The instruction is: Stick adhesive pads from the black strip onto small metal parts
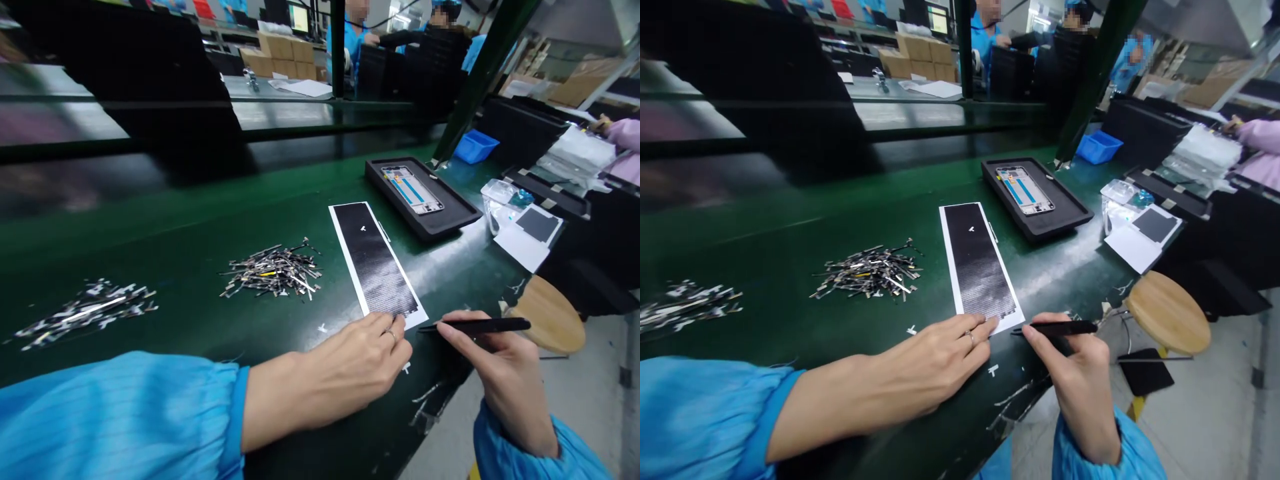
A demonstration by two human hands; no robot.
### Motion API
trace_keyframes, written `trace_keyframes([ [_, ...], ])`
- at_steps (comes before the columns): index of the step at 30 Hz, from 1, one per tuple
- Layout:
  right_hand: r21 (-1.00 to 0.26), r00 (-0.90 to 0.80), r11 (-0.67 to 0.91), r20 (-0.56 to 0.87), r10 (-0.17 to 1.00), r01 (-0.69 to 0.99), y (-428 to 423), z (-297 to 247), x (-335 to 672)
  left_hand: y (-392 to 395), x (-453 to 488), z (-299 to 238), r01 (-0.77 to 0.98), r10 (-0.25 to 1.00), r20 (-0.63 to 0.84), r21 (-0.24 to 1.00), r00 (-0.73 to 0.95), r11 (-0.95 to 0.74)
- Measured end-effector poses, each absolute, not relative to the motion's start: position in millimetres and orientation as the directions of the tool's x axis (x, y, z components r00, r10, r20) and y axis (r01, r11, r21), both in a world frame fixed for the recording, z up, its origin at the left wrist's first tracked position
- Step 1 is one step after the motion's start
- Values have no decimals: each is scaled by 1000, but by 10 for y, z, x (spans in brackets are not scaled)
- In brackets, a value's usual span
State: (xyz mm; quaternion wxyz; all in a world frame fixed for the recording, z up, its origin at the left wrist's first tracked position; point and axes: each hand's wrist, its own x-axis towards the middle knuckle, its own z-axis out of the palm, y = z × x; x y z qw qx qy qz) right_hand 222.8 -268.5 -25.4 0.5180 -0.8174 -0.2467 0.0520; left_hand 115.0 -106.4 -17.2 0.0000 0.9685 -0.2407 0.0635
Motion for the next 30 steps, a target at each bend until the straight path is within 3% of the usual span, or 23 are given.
trace_keyframes([
  [5,-963,936,-208,93,339,171,-2541,-332,2254,-1038,1128,-232,-488,-483,232,-40,845,-872],
  [11,-973,946,-201,42,323,112,-2506,-373,2246,-1047,1134,-251,-490,-486,266,-56,832,-870],
  [30,-968,942,-213,57,332,134,-2483,-372,2234,-1052,1139,-269,-491,-478,319,-46,818,-870],
])
